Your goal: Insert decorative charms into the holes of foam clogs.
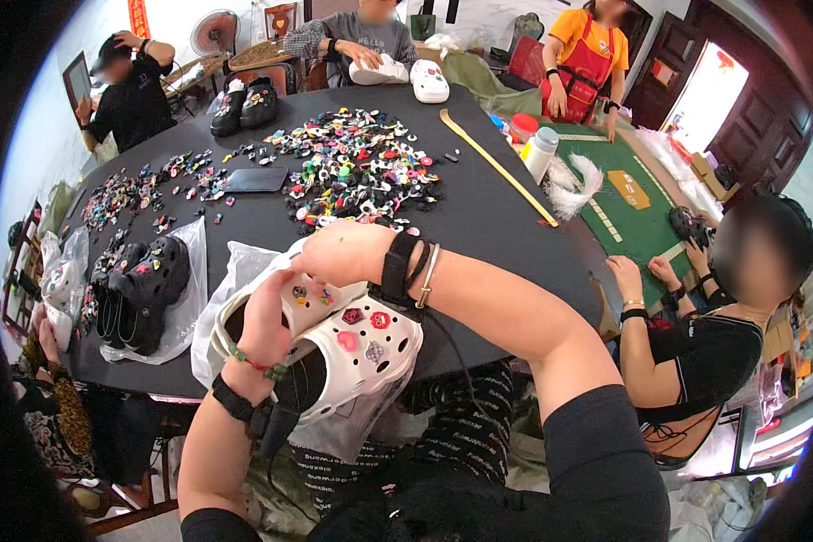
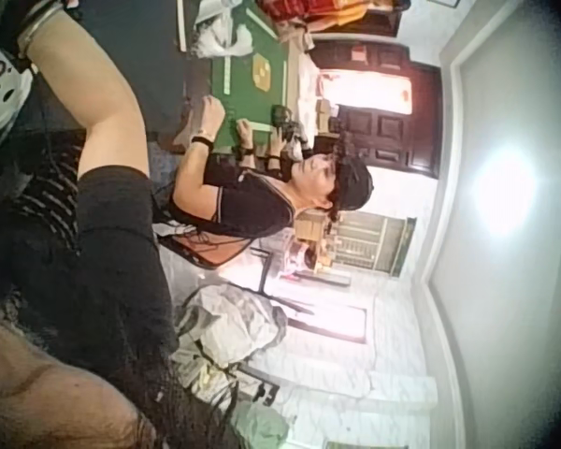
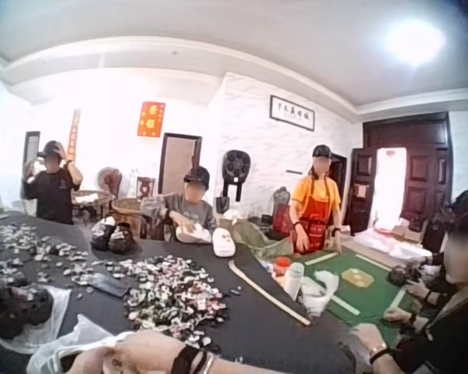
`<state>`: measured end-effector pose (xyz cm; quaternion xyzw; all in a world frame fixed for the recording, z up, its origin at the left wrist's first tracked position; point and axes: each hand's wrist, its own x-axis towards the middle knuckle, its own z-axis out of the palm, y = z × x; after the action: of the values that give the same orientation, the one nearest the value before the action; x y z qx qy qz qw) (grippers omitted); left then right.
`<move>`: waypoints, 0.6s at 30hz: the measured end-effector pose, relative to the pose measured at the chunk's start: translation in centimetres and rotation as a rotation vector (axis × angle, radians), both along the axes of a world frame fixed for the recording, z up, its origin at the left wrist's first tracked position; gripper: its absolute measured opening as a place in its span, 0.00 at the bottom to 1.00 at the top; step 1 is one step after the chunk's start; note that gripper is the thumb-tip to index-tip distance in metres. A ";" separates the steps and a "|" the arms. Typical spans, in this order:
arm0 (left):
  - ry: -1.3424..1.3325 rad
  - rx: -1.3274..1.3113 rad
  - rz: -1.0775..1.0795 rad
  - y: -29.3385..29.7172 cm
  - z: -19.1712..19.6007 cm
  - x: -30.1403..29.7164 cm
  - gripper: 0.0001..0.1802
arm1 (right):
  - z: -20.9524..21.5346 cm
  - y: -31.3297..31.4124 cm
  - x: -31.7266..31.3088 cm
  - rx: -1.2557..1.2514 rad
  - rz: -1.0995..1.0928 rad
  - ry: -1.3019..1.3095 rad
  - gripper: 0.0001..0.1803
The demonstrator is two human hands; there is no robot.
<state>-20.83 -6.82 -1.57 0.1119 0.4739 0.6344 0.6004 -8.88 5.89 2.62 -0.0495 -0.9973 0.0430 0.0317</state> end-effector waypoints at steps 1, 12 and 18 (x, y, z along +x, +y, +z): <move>0.013 -0.006 -0.012 0.2 -0.2 -0.1 0.16 | -0.2 0.0 -0.2 0.002 -0.002 -0.001 0.13; 0.038 0.006 -0.023 -0.1 -0.5 0.0 0.16 | 1.1 -0.7 -0.2 0.050 0.085 -0.176 0.10; 0.046 -0.009 0.061 0.4 -0.9 -0.2 0.14 | -1.5 -0.5 2.0 0.162 0.223 0.185 0.05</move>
<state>-20.99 -6.42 -2.43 0.1092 0.4937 0.6474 0.5703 -6.91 5.39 1.11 0.0686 -0.9896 -0.0301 0.1226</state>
